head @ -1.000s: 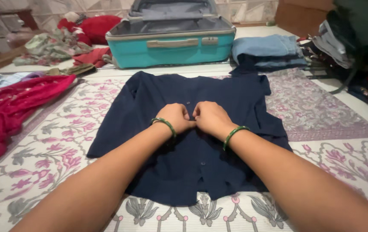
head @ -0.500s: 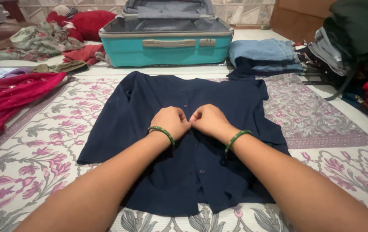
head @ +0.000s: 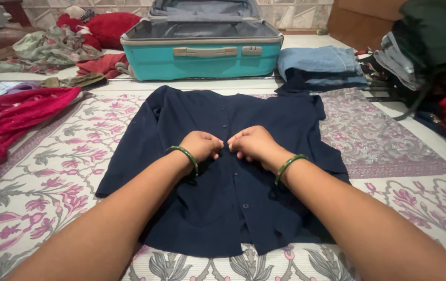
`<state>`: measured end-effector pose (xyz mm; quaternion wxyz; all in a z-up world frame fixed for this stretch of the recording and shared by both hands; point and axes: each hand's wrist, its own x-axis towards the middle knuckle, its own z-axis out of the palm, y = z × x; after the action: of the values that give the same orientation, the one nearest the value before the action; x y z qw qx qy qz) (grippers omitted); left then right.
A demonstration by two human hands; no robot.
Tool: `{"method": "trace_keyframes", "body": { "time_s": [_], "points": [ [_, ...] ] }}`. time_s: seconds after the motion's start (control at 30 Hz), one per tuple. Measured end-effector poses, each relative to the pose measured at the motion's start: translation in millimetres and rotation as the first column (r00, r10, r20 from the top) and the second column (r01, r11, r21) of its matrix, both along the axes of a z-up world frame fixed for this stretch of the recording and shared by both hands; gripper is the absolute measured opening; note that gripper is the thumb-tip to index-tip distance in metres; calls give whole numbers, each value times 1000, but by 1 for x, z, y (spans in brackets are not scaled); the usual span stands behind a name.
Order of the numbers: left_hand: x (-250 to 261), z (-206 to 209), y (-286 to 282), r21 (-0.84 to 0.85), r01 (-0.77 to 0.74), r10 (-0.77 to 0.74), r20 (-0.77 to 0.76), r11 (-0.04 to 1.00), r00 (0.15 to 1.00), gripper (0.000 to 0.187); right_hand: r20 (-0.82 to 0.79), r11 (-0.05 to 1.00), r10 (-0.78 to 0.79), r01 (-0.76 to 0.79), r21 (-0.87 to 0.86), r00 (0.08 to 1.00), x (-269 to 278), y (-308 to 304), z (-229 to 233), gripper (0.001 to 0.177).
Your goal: The person lays a dark blue shirt flat on a bed and proceeds to button it up. They start from the top collar and work their way down, fastening each button sequentially. The shirt is handled by hand, and the person smooths the fabric as they work.
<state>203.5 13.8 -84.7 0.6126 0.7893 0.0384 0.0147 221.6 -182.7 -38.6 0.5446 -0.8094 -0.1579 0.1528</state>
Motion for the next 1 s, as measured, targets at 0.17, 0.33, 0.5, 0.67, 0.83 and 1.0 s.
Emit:
{"method": "trace_keyframes", "body": {
  "time_s": [0.17, 0.33, 0.5, 0.67, 0.83, 1.0],
  "points": [
    [-10, 9, -2, 25, -31, 32, -37, 999, 999, 18, -72, 998, 3, 1, 61, 997, 2, -4, 0, 15],
    [-11, 9, -2, 10, -7, 7, 5, 1000, 1000, 18, -85, 994, 31, -22, 103, 996, 7, -3, -7, 17],
    [-10, 8, -4, -69, 49, -48, 14, 996, 999, 15, -80, 997, 40, -34, 72, 996, 9, -5, -7, 16],
    [-14, 12, -11, 76, 57, -67, 141, 995, 988, 8, -82, 993, 53, -44, 111, 995, 17, -5, -17, 16],
    [-21, 11, -19, 129, -4, -16, 147, 992, 989, 6, 85, 999, 29, -33, 41, 996, 9, 0, -15, 13],
    [-24, 13, -26, 320, -126, 71, 178, 939, 981, 14, 418, 988, 9, 56, -144, 908, -21, 1, 5, 16]
  ]
}}
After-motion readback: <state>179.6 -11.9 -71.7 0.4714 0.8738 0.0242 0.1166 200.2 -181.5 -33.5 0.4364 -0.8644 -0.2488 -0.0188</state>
